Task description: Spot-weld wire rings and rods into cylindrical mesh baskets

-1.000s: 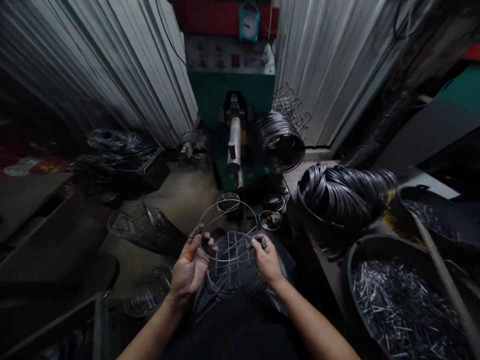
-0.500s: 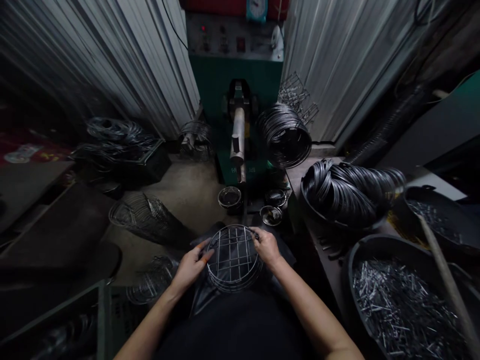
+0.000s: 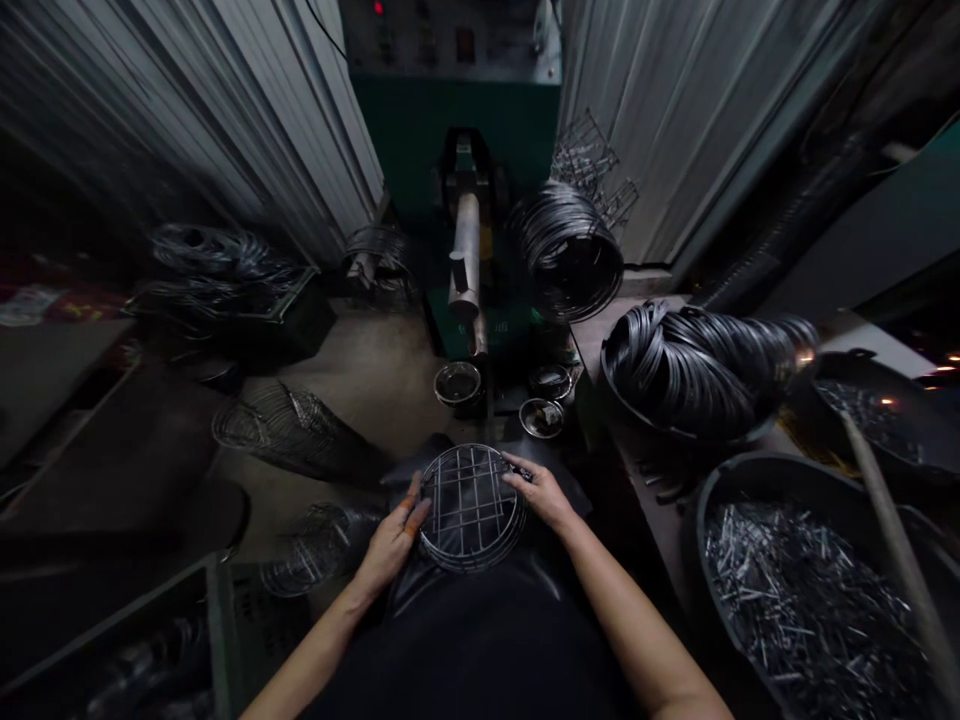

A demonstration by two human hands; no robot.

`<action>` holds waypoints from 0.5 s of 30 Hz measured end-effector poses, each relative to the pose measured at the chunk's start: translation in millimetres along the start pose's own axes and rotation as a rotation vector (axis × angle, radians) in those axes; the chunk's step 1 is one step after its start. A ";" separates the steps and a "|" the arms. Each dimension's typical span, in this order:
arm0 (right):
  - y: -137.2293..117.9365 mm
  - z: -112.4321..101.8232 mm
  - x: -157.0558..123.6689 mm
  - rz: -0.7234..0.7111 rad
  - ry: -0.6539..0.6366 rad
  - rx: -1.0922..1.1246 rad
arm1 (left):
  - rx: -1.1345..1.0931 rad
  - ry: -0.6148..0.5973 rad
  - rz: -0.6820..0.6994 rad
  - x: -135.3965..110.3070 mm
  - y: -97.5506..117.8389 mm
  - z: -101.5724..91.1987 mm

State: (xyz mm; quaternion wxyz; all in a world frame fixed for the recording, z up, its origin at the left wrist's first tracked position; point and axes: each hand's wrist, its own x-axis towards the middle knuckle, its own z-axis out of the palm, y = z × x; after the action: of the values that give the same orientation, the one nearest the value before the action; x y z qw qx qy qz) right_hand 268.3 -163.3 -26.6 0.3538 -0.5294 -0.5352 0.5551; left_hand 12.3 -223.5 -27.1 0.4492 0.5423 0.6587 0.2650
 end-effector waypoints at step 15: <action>-0.6 2.0 -8.1 -0.104 0.016 -0.113 | 0.215 -0.188 0.072 3.0 0.8 -14.1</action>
State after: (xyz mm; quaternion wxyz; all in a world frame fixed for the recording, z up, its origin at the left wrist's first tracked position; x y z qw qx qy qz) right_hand 267.8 -171.4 -24.5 0.3560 -0.5245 -0.5895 0.5007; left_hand 0.2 -218.4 -20.9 0.4382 0.6330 0.6185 0.1571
